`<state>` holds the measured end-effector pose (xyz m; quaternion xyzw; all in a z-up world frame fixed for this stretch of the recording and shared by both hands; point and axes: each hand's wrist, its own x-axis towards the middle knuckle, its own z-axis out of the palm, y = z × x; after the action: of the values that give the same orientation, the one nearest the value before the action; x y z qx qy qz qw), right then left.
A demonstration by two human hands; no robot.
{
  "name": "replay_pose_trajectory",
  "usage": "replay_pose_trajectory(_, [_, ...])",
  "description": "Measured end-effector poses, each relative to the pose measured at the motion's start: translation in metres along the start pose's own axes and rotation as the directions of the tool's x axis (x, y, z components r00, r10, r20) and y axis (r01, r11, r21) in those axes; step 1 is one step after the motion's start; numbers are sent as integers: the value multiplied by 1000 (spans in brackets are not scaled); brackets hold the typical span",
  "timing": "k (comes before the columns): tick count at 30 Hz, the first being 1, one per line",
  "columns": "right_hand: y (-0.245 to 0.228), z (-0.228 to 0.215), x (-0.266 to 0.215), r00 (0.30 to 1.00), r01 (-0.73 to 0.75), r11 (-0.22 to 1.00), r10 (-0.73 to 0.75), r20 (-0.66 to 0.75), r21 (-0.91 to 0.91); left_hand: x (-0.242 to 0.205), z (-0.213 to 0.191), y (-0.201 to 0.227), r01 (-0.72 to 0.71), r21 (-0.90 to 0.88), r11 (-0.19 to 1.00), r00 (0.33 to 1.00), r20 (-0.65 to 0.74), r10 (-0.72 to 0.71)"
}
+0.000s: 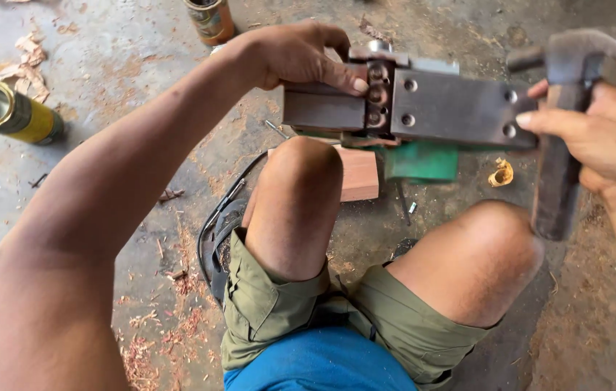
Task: The person sits on the workshop floor repairing a green electric wood planer. They hammer a metal plate onto a wooden block, fit the motor armature into the housing, align the base plate on the planer body, tap it with a hammer, then pick up a screw and continue fitting the cover plate by hand.
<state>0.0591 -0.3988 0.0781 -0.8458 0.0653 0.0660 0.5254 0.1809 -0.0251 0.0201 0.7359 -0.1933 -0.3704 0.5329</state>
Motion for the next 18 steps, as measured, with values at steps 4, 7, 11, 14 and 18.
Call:
replay_pose_trajectory(4, [10,6,41,997,-36,996,41,-70,81,-15,-7,9,-79,339,938,942,-284,182])
replay_pose_trajectory(7, [21,28,83,999,10,887,-30,36,462,-16,-14,-8,-393,317,863,865,-193,464])
replay_pose_trajectory(11, [77,89,103,998,-41,828,56,-10,560,10,-11,-93,-439,581,685,738,-202,644])
replay_pose_trajectory(14, [142,132,115,964,-78,826,205,-168,558,15,17,-155,-160,587,793,806,-387,448])
replay_pose_trajectory(18, [217,174,109,950,36,758,177,-258,651,16,55,-227,-61,599,798,796,-453,401])
